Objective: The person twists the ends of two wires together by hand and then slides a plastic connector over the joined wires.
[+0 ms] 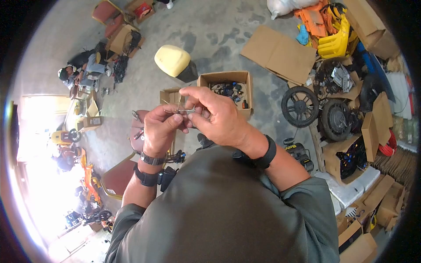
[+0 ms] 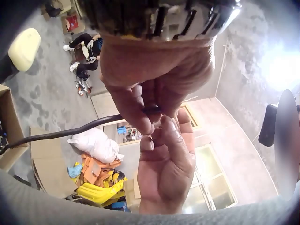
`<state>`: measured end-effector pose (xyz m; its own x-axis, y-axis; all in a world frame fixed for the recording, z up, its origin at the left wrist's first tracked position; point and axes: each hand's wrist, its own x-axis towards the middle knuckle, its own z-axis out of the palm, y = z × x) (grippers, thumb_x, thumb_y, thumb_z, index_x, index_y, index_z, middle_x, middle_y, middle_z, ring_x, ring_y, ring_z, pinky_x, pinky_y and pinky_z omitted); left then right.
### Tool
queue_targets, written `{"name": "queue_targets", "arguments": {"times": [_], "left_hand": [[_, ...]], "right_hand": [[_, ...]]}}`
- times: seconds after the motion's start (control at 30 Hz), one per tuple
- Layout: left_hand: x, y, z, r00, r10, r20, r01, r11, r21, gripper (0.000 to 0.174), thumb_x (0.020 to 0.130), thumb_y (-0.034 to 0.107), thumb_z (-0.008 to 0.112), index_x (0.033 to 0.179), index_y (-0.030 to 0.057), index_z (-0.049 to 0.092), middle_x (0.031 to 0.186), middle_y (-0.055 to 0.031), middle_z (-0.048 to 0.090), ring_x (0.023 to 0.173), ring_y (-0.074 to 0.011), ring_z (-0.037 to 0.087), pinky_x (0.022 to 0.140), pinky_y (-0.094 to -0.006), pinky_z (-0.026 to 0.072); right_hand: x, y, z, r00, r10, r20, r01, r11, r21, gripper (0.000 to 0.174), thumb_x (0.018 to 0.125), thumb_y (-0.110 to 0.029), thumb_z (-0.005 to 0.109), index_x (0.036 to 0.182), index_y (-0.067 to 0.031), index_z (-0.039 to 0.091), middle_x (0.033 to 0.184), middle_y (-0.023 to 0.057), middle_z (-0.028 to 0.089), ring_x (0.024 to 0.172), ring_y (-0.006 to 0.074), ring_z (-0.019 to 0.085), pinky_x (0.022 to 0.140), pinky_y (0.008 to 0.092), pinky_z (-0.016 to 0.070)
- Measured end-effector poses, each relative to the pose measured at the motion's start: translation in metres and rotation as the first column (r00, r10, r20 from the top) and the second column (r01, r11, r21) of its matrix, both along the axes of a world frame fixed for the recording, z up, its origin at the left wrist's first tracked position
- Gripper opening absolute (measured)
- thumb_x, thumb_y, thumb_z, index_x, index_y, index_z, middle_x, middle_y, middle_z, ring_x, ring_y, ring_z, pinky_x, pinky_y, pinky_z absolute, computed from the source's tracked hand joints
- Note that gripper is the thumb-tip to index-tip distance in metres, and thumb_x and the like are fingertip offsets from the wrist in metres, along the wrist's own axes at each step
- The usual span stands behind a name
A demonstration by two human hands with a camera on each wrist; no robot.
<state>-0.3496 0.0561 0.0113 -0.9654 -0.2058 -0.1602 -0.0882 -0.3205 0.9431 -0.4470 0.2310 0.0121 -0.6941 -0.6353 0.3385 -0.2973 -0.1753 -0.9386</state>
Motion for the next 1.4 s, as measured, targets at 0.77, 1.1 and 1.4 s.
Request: {"name": "queue_targets", "arguments": {"times": [0.77, 1.1, 1.4], "left_hand": [[0.000, 0.001, 0.009, 0.997, 0.075, 0.026, -0.073, 0.995, -0.067, 0.015, 0.093, 0.007, 0.066, 0.101, -0.0051, 0.065, 0.090, -0.0128, 0.070, 0.076, -0.0202, 0.069, 0.064, -0.0307, 0.0573], [0.002, 0.005, 0.008, 0.991, 0.126, 0.050, -0.121, 0.988, -0.092, 0.012, 0.092, 0.002, 0.065, 0.101, -0.0056, 0.065, 0.088, -0.0107, 0.069, 0.077, -0.0195, 0.069, 0.063, -0.0294, 0.0576], [0.006, 0.003, 0.005, 0.994, 0.107, 0.029, -0.108, 0.994, 0.002, 0.012, 0.092, 0.006, 0.066, 0.098, -0.0046, 0.064, 0.087, -0.0108, 0.068, 0.076, -0.0209, 0.069, 0.064, -0.0301, 0.0577]], "right_hand": [[-0.005, -0.015, 0.005, 0.999, 0.035, -0.020, -0.037, 0.995, -0.090, 0.044, 0.085, 0.008, 0.056, 0.128, -0.0035, 0.053, 0.079, 0.0013, 0.061, 0.066, 0.0060, 0.054, 0.061, 0.0239, 0.0469], [-0.003, -0.014, 0.009, 0.998, 0.058, -0.023, -0.058, 0.998, -0.017, 0.046, 0.084, 0.006, 0.058, 0.128, -0.0050, 0.051, 0.076, 0.0004, 0.060, 0.060, 0.0039, 0.048, 0.055, 0.0225, 0.0416], [-0.009, -0.015, 0.005, 0.998, 0.037, 0.049, -0.037, 0.999, 0.002, 0.047, 0.083, 0.007, 0.057, 0.128, -0.0051, 0.052, 0.075, 0.0007, 0.059, 0.060, 0.0046, 0.046, 0.056, 0.0227, 0.0415]]}}
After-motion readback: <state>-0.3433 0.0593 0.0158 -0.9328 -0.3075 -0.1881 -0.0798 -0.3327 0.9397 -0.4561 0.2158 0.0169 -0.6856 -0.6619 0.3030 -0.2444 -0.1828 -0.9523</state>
